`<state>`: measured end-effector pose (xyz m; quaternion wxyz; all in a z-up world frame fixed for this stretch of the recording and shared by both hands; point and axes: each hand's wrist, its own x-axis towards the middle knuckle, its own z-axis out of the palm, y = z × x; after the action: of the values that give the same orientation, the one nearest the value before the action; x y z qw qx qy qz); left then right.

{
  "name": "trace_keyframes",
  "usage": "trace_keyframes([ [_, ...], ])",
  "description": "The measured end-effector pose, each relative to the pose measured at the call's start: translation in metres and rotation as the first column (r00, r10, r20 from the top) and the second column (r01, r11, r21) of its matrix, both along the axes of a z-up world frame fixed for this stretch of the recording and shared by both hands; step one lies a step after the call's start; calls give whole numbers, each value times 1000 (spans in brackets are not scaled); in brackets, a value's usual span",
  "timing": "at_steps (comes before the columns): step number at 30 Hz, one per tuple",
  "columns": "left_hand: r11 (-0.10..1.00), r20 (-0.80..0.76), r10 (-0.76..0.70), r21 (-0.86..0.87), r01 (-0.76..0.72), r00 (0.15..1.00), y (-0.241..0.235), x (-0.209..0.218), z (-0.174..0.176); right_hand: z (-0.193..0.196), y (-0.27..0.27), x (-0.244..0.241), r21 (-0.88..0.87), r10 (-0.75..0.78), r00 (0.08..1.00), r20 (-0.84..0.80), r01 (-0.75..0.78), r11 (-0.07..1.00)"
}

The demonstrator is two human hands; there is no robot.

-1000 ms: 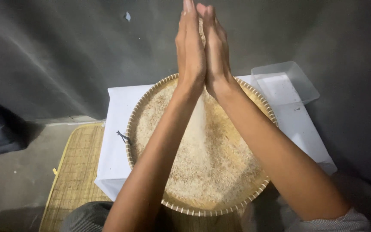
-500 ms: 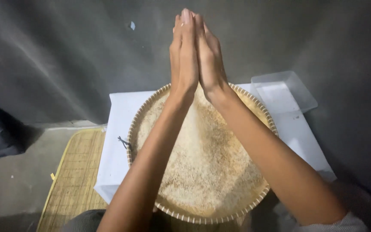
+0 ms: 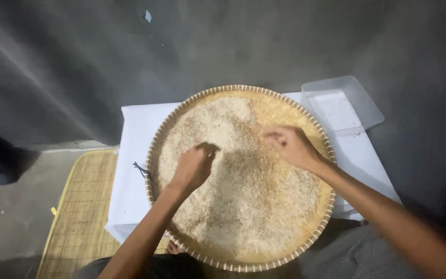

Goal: The person sits on the floor with a large round bamboo tray of uncooked rice on their lap. They rake their hands through the rice and pick out small brown debris particles by hand, placing the collected debris onto a clear plastic lid beside the tray.

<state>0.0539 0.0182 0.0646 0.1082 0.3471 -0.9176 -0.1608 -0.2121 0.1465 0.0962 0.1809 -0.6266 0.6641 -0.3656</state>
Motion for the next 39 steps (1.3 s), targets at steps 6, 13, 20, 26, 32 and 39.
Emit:
trace_keyframes([
  [6,983,115,-60,-164,79,992,-6,16,-73,-1,40,7,356,143,967,-211,-60,933],
  [13,985,56,-106,142,97,993,16,-7,-27,-37,37,21,378,246,924,-293,-124,917],
  [20,968,253,-231,-36,247,940,40,-39,-20,-30,39,22,345,-92,996,4,85,935],
  [26,973,193,-152,-145,181,969,24,-47,-67,-52,29,3,144,-31,991,-127,49,988],
  [32,999,102,-26,-45,31,994,38,-34,-10,-41,19,-5,185,-87,992,-91,103,977],
  [39,996,87,91,-16,-90,992,12,-17,-49,6,29,-6,274,-220,975,42,201,941],
])
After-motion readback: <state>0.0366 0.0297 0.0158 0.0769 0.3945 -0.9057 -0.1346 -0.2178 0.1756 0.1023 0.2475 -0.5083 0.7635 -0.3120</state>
